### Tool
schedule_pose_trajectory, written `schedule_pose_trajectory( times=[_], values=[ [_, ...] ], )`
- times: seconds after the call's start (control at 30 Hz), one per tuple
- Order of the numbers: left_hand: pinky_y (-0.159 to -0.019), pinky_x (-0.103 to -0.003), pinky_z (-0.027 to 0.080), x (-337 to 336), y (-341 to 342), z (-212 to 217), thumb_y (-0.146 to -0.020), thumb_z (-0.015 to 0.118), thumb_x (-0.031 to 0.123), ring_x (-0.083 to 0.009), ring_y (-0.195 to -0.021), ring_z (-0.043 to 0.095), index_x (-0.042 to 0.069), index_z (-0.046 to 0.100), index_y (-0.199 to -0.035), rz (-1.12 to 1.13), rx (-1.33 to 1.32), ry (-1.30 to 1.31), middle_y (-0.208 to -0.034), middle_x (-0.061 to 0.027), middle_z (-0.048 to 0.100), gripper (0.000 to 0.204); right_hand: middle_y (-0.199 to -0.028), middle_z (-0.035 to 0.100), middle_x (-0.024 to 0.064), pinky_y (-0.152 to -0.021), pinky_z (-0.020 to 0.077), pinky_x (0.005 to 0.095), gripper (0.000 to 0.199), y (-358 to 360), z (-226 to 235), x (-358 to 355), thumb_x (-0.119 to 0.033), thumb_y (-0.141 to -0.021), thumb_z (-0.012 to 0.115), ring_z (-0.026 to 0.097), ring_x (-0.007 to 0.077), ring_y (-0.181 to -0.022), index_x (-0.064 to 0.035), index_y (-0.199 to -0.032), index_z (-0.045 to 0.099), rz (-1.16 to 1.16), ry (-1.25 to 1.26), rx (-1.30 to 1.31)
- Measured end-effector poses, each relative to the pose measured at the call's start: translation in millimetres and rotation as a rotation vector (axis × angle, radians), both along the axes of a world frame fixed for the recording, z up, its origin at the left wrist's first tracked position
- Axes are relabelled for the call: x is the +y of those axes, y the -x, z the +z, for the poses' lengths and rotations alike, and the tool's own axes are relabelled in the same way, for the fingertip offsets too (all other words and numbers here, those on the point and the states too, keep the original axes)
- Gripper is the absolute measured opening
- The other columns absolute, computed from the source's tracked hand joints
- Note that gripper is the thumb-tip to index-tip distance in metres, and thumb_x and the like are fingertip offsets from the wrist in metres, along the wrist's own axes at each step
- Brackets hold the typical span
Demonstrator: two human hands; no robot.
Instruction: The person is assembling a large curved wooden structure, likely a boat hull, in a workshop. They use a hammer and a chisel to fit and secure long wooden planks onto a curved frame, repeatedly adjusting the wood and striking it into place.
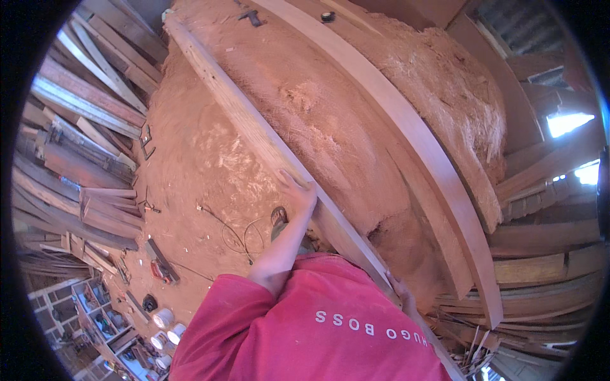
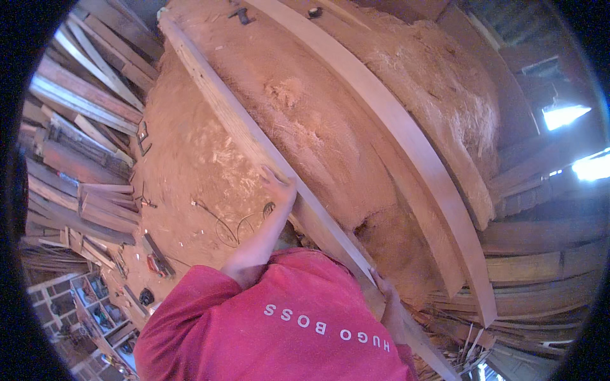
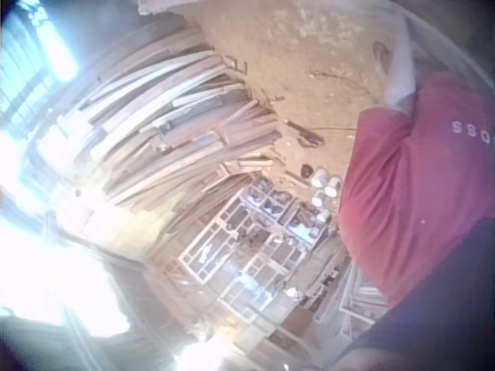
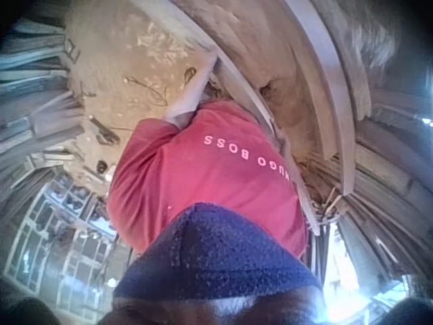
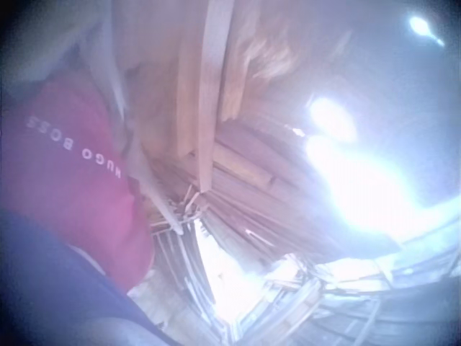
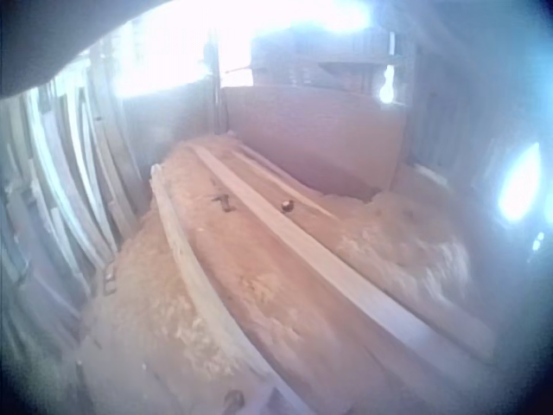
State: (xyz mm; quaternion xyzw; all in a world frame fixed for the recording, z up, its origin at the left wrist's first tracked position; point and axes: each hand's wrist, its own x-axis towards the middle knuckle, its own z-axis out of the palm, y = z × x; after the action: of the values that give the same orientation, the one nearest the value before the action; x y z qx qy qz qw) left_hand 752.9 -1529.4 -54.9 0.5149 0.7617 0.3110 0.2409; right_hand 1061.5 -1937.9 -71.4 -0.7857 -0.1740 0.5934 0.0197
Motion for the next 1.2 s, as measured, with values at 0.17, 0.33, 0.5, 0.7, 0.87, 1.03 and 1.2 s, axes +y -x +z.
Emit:
schedule_pose_trajectory(
  times=[0.17,0.33,0.5,0.7,0.87,1.03,1.2],
  values=[
    [-0.114,-0.054,0.026,-1,9,-18,-0.074,0.074,0.028,-0.0575,-0.135,0.027,0.004,0.009,-0.157,-0.017,-0.006,-0.024,-0.146,-0.0444,0.022,0.108,-0.14,0.054,0.0165,-0.107,0.039,0.0406,0.1,-2,26,7,-0.07,-0.077,0.069,0.048,0.0291,-0.13,-0.0027,-0.145,0.043,-0.01,-0.186,0.204],
    [-0.117,-0.05,0.024,-8,20,-15,-0.073,0.076,0.024,-0.0539,-0.138,0.026,0.004,0.01,-0.157,-0.042,-0.116,-0.034,-0.147,-0.0422,0.022,0.109,-0.14,0.051,0.0189,-0.109,0.0379,0.0439,0.117,-3,44,16,-0.064,-0.059,0.085,0.046,0.0354,-0.133,-0.0073,-0.148,0.034,0.349,-0.135,0.103],
    [-0.118,-0.046,0.021,-12,31,-17,-0.073,0.076,0.017,-0.0461,-0.143,0.022,0.005,0.009,-0.158,-0.045,-0.309,-0.025,-0.152,-0.0359,0.021,0.109,-0.147,0.04,0.025,-0.114,0.0323,0.0476,0.13,17,46,8,-0.061,-0.051,0.089,0.032,0.0467,-0.14,-0.01,-0.15,0.024,0.583,-0.098,-0.131],
    [-0.118,-0.041,0.023,-16,40,-23,-0.074,0.075,0.012,-0.0388,-0.144,0.026,0.006,0.012,-0.158,0.005,-0.513,-0.067,-0.155,-0.0286,0.023,0.105,-0.144,0.04,0.0275,-0.108,0.0383,0.0515,0.122,22,35,-4,-0.053,-0.051,0.09,0.039,0.045,-0.134,-0.0008,-0.144,0.031,0.615,-0.188,-0.224],
    [-0.118,-0.037,0.023,-18,52,-25,-0.078,0.072,0.01,-0.0324,-0.145,0.028,0.003,0.016,-0.157,0.073,-0.78,-0.059,-0.158,-0.0242,0.023,0.097,-0.141,0.042,0.0269,-0.108,0.0371,0.0511,0.126,35,50,5,-0.054,-0.047,0.091,0.04,0.0444,-0.133,0.0006,-0.143,0.031,0.57,-0.208,-0.198],
    [-0.116,-0.036,0.029,-7,57,-21,-0.083,0.069,0.016,-0.0278,-0.144,0.03,-0.001,0.028,-0.153,0.218,-0.502,0.031,-0.156,-0.0225,0.028,0.083,-0.138,0.043,0.0284,-0.109,0.0347,0.0519,0.129,64,78,17,-0.053,-0.044,0.091,0.041,0.0449,-0.131,0.0017,-0.143,0.03,0.487,-0.203,-0.288],
    [-0.096,-0.033,0.045,14,66,14,-0.086,0.069,0.021,-0.0239,-0.116,0.057,-0.006,0.057,-0.127,0.194,-0.298,0.261,-0.126,-0.0204,0.06,0.05,-0.136,0.044,0.0264,-0.109,0.0349,0.0517,0.127,80,82,21,-0.048,-0.047,0.093,0.042,0.0437,-0.128,0.0044,-0.142,0.028,0.52,-0.291,-0.436]
  ],
)
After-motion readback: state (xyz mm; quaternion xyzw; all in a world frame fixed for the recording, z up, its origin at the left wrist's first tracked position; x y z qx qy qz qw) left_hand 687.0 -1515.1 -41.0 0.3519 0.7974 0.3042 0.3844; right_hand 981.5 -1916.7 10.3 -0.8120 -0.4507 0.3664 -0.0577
